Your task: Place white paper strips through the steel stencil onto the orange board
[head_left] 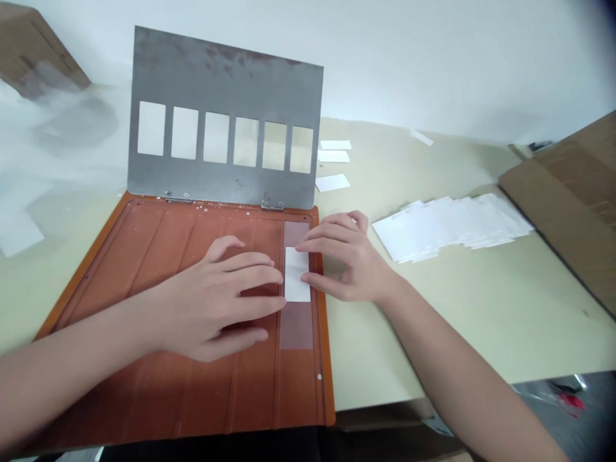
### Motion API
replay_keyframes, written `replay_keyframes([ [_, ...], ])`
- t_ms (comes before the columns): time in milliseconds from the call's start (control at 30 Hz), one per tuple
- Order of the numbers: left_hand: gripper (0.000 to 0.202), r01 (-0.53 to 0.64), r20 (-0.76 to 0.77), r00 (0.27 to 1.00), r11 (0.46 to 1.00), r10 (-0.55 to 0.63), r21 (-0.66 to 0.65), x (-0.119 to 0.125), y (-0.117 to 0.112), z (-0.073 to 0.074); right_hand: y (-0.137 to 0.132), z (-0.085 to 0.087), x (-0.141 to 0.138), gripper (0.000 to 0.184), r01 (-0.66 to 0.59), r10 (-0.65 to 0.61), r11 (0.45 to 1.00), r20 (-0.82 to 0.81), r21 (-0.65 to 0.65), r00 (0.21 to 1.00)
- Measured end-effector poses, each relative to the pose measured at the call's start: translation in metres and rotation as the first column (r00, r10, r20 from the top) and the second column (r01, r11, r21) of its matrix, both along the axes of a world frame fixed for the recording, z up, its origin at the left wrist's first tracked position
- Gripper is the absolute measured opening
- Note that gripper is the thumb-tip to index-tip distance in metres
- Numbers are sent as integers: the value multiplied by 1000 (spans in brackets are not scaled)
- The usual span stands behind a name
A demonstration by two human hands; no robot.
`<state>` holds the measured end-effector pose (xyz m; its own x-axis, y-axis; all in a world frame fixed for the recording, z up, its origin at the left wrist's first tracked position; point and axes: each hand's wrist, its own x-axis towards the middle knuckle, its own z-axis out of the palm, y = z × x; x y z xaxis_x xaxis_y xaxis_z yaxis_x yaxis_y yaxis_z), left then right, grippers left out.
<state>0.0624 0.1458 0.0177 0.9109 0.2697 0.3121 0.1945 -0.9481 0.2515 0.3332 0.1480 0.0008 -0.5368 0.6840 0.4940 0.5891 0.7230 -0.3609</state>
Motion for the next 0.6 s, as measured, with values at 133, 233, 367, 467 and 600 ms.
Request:
replay_keyframes([
  [133,25,9,-7,1000,1000,-9,-24,1,-1,0,0,0,0,25,6,-6,1000,10,-2,1000],
  [233,26,3,-37,999,999,-5,-36,1,-2,0,0,-1,1,28,4,-4,1000,24,-13,1000],
  [367,27,11,-51,999,1000,-12,-29,0,-1,0,-1,-2,1,36,1,2,999,57,-50,998],
  [467,29,9,-69,998,1000,-11,-23,0,-1,0,-2,0,1,41,-7,14,997,80,-82,997],
  [600,29,17,-89,996,1000,-16,13,0,0,2,-2,2,1,56,-17,30,994,122,-108,992],
])
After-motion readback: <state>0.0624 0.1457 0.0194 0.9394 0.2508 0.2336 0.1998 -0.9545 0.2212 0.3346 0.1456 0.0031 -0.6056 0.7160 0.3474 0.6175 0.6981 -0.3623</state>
